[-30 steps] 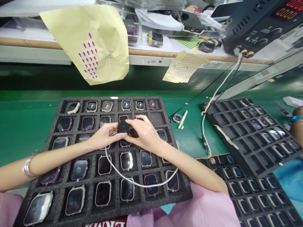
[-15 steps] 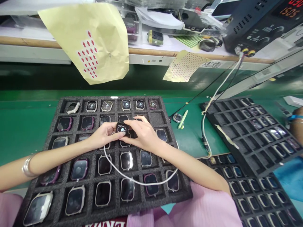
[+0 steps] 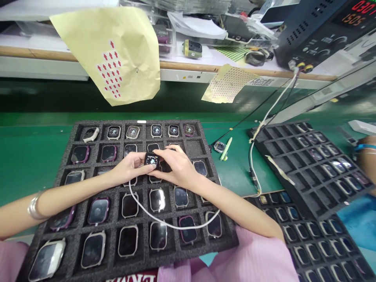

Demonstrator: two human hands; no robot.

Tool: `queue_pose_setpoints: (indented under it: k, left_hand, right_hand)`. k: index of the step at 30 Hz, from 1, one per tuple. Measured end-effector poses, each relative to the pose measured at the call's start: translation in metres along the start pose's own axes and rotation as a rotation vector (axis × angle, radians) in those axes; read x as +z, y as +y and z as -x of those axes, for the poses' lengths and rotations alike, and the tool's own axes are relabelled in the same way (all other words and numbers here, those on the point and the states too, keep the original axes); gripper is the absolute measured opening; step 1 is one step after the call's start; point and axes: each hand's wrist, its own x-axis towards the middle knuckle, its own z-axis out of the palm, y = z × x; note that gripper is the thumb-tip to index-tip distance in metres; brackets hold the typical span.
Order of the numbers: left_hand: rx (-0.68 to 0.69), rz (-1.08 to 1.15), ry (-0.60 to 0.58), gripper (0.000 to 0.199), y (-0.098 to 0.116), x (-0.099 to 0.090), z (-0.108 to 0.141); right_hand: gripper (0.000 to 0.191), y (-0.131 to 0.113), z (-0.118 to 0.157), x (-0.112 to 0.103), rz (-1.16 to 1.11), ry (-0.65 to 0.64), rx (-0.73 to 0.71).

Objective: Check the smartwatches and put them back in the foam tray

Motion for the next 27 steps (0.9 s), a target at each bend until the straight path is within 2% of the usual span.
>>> queue_pose_setpoints:
  k: [4, 8, 10, 13, 15, 18, 22, 25, 27]
  left_hand:
    - [-0.008, -0.044, 0.006, 0.021, -0.003, 0.001, -0.001]
    - [-0.043, -0.129, -0.007, 0.027, -0.006, 0.005, -0.002]
    - [-0.088, -0.139, -0.034, 0.036, -0.007, 0.006, -0.002]
    - [-0.125, -0.103, -0.039, 0.041, -0.006, 0.007, -0.003]
    - [-0.127, -0.084, -0.028, 0.041, -0.005, 0.008, -0.003]
    - [-0.129, -0.084, -0.031, 0.041, -0.005, 0.008, -0.003]
    - [-0.111, -0.083, -0.041, 0.041, -0.007, 0.008, -0.004]
    - [-0.11, -0.081, -0.053, 0.035, -0.008, 0.006, -0.005]
    - [-0.112, -0.08, -0.071, 0.03, -0.007, 0.004, -0.005]
  right_hand:
    - [0.044, -0.003, -0.002, -0.001, 0.012, -0.056, 0.024]
    - [0.039, 0.0, -0.01, -0.021, 0.009, -0.084, 0.023]
    - [0.039, 0.012, -0.009, -0.039, -0.028, -0.059, 0.076]
    - [0.034, 0.043, 0.006, -0.065, -0.019, -0.007, 0.235]
    - [0.032, 0.064, 0.021, -0.076, 0.025, -0.064, 0.33]
    - [0.036, 0.078, 0.036, -0.085, 0.118, -0.248, 0.382]
    - [0.037, 0.062, 0.022, -0.086, 0.269, -0.374, 0.299]
    - [0.031, 0.044, -0.001, -0.075, 0.283, -0.456, 0.207]
    - [0.036, 0.039, -0.013, -0.065, 0.292, -0.54, 0.173]
